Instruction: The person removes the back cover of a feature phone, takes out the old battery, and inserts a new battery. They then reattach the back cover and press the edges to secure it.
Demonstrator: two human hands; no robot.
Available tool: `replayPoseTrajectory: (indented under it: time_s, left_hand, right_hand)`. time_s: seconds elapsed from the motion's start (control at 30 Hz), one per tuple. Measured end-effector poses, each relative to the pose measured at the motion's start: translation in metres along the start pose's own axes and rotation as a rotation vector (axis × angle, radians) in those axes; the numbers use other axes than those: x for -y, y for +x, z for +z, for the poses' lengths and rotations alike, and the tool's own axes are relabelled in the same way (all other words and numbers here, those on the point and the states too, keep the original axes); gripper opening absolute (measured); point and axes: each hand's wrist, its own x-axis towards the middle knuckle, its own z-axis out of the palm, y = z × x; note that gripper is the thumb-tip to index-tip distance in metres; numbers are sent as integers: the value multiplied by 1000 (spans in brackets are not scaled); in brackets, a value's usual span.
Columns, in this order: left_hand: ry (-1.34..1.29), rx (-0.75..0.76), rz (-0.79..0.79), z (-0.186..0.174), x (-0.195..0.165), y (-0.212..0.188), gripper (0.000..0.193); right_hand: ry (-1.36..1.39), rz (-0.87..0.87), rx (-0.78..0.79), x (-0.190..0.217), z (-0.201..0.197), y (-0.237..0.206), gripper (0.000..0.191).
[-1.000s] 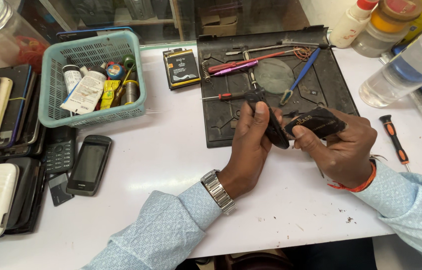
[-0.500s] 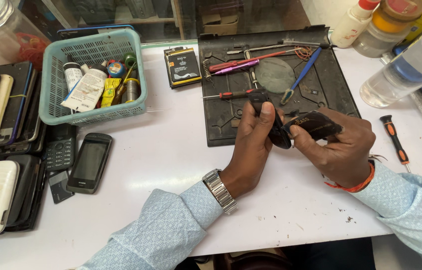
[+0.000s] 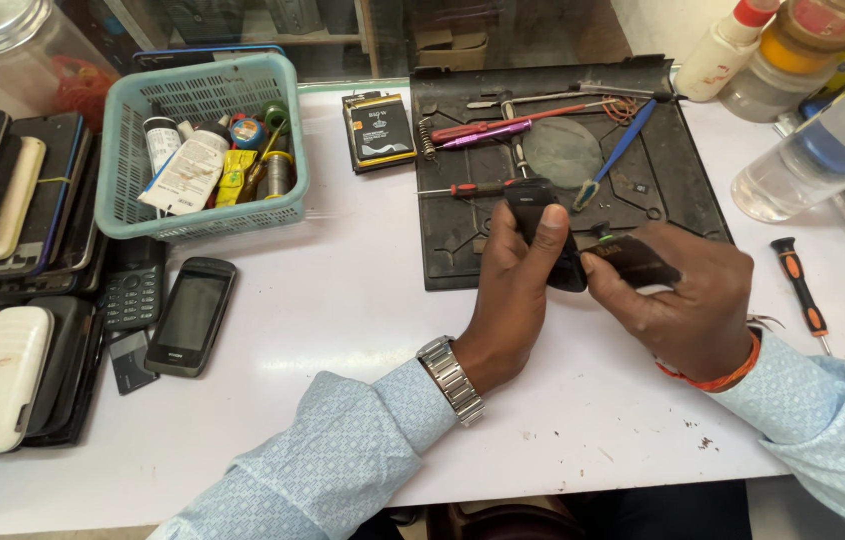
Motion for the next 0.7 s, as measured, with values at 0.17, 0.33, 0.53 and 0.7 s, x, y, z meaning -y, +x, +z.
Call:
replayPoseTrajectory:
  time_s: [0.17, 0.33, 0.53, 0.7]
  left_hand:
    - [5, -19, 57, 0, 2, 0, 44]
    - [8, -40, 55, -1, 3, -1, 46]
    - [-27, -78, 34, -2, -1, 3, 47]
    - [-38, -114, 43, -1, -7, 3, 45]
  right_hand:
    - [2, 34, -18, 2, 4, -2, 17]
    - [48, 77, 13, 3, 4, -2, 14]
    - [45, 105, 73, -2, 6, -2, 17]
    - [-30, 25, 107, -6, 8, -8, 17]
